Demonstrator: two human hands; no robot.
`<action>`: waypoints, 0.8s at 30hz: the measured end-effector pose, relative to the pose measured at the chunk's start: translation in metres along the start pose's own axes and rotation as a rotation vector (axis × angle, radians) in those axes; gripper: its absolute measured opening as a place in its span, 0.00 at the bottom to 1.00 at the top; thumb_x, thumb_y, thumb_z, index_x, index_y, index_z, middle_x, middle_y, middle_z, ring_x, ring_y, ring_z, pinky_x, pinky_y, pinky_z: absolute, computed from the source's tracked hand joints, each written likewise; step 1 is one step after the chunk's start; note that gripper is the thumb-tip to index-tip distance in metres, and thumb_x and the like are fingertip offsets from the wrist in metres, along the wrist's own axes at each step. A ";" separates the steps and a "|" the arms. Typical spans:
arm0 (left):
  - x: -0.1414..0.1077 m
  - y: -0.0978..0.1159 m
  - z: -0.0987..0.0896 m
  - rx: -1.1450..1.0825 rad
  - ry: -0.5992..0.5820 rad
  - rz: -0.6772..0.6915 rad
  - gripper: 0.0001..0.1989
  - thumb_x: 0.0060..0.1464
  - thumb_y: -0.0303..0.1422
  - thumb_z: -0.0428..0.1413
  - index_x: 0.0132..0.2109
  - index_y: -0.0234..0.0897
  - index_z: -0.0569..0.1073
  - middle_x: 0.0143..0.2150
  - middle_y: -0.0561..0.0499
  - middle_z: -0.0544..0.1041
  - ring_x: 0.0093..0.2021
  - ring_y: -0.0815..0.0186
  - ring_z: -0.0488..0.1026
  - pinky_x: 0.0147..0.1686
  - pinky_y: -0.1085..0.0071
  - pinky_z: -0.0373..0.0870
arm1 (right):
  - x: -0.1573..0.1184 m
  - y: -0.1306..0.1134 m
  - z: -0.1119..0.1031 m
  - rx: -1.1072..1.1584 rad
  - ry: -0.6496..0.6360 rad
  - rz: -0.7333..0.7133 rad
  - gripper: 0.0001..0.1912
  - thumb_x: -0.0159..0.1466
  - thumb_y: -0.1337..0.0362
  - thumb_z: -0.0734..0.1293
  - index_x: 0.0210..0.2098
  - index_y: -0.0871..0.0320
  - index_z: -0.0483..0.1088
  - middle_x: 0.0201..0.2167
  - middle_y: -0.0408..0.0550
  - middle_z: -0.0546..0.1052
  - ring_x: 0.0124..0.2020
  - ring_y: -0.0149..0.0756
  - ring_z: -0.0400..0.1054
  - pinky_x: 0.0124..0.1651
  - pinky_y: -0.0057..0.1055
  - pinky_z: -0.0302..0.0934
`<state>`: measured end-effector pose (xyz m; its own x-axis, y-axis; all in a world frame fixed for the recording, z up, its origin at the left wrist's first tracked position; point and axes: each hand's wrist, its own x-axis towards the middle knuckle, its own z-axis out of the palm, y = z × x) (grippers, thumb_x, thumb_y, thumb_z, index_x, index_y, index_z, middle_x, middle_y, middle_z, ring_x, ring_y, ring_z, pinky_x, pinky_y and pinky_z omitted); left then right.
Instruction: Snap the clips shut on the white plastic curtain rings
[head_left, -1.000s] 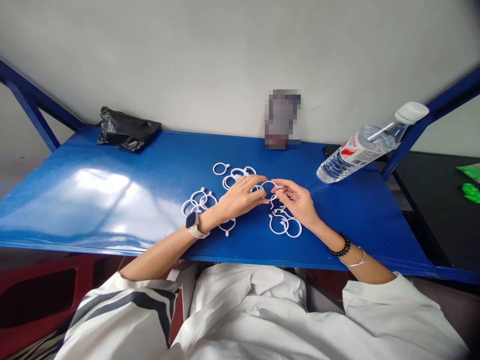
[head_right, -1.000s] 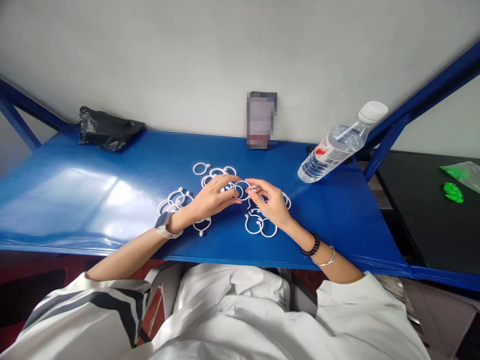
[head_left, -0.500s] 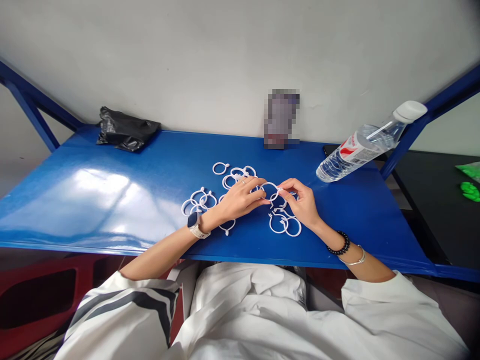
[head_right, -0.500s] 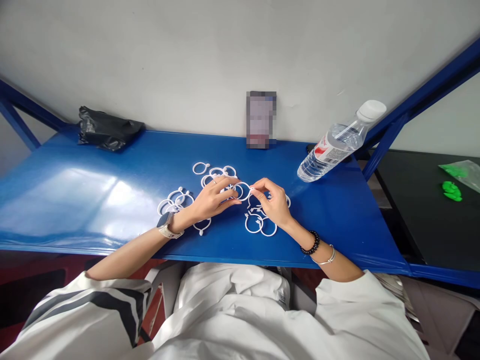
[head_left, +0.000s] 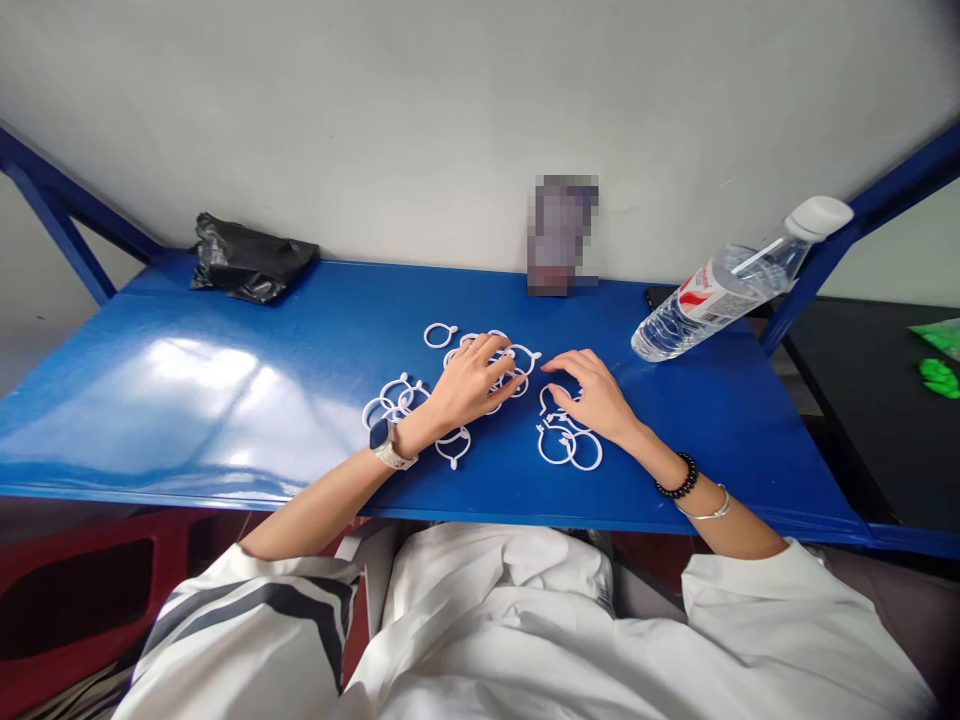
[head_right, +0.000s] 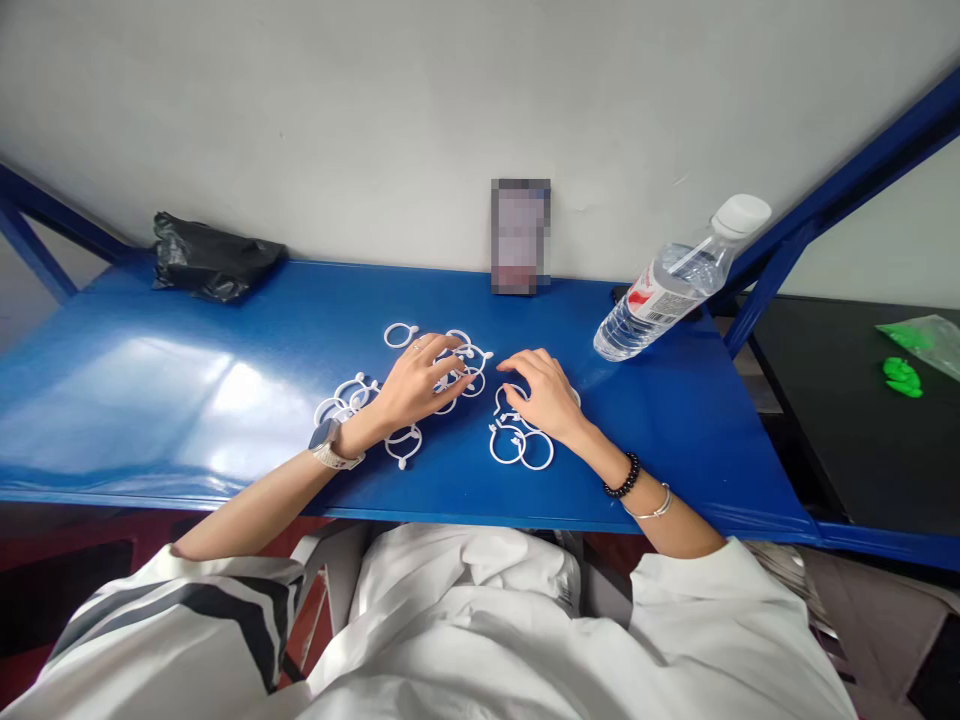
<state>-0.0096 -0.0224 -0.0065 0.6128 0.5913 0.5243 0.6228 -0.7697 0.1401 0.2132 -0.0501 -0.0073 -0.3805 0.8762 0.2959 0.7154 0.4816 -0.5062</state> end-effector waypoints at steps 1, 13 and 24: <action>0.000 -0.001 0.000 0.010 -0.017 -0.020 0.12 0.62 0.37 0.49 0.37 0.35 0.72 0.47 0.42 0.73 0.46 0.58 0.69 0.44 0.61 0.67 | 0.000 0.000 0.000 -0.028 -0.035 0.007 0.08 0.62 0.67 0.64 0.42 0.55 0.70 0.42 0.49 0.76 0.46 0.44 0.66 0.48 0.43 0.60; 0.000 -0.001 0.001 -0.061 -0.037 -0.105 0.12 0.62 0.38 0.50 0.44 0.34 0.71 0.49 0.42 0.73 0.49 0.57 0.68 0.47 0.60 0.65 | 0.000 0.001 0.001 0.033 0.025 0.074 0.06 0.65 0.63 0.63 0.33 0.57 0.70 0.29 0.46 0.75 0.29 0.34 0.66 0.35 0.32 0.60; -0.002 0.012 0.004 -0.123 -0.040 0.129 0.15 0.63 0.42 0.48 0.43 0.33 0.70 0.43 0.44 0.75 0.44 0.60 0.68 0.44 0.65 0.65 | -0.004 -0.012 0.002 0.256 0.150 0.140 0.07 0.64 0.60 0.64 0.34 0.56 0.69 0.27 0.44 0.75 0.26 0.31 0.67 0.29 0.28 0.62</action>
<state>-0.0016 -0.0319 -0.0093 0.7046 0.4926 0.5108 0.4745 -0.8623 0.1769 0.2050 -0.0590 -0.0037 -0.1846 0.9307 0.3159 0.5767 0.3628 -0.7320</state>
